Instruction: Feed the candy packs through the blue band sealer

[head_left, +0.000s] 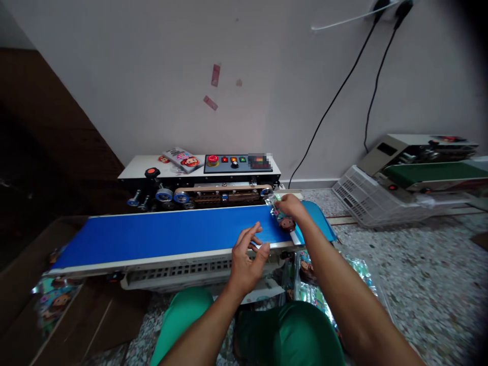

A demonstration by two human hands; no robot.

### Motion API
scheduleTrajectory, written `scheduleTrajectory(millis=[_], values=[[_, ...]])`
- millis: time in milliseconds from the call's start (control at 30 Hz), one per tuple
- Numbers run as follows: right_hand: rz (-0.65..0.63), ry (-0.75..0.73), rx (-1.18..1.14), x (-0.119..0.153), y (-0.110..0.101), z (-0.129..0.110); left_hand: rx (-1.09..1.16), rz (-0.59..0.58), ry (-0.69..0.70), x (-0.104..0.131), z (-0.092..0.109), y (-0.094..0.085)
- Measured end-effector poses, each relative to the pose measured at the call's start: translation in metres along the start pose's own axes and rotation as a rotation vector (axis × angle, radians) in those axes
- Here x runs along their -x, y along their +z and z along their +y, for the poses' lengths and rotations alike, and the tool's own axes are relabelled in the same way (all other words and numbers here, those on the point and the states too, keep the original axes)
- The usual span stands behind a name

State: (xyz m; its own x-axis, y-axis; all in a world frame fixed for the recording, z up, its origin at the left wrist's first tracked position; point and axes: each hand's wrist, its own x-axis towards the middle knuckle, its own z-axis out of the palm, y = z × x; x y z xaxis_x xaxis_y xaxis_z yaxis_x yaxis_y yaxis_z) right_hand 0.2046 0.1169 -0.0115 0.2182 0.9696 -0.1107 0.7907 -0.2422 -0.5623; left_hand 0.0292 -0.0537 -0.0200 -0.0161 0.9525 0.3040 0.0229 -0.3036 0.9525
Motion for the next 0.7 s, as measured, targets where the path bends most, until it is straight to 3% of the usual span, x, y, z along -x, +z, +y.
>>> scheduleTrajectory(millis=[200, 300, 367, 433, 500, 700], values=[[0.040, -0.114, -0.069, 0.023, 0.016, -0.014, -0.028, -0.015, 0.012, 0.001, 0.000, -0.001], [0.066, -0.167, -0.182, 0.044, 0.008, -0.002, -0.055, -0.043, 0.061, 0.006, 0.000, -0.002], [0.085, -0.166, -0.375, 0.063, -0.003, 0.014, -0.080, -0.064, 0.102, 0.011, -0.001, -0.002], [0.118, -0.115, -0.583, 0.083, -0.014, 0.038, -0.106, -0.103, 0.148, 0.017, -0.002, -0.001], [0.134, -0.041, -0.635, 0.102, -0.023, 0.072, -0.127, -0.149, 0.196, 0.022, -0.002, 0.002], [0.141, 0.235, -0.459, 0.153, -0.033, 0.217, -0.172, -0.246, 0.269, 0.041, 0.001, 0.019]])
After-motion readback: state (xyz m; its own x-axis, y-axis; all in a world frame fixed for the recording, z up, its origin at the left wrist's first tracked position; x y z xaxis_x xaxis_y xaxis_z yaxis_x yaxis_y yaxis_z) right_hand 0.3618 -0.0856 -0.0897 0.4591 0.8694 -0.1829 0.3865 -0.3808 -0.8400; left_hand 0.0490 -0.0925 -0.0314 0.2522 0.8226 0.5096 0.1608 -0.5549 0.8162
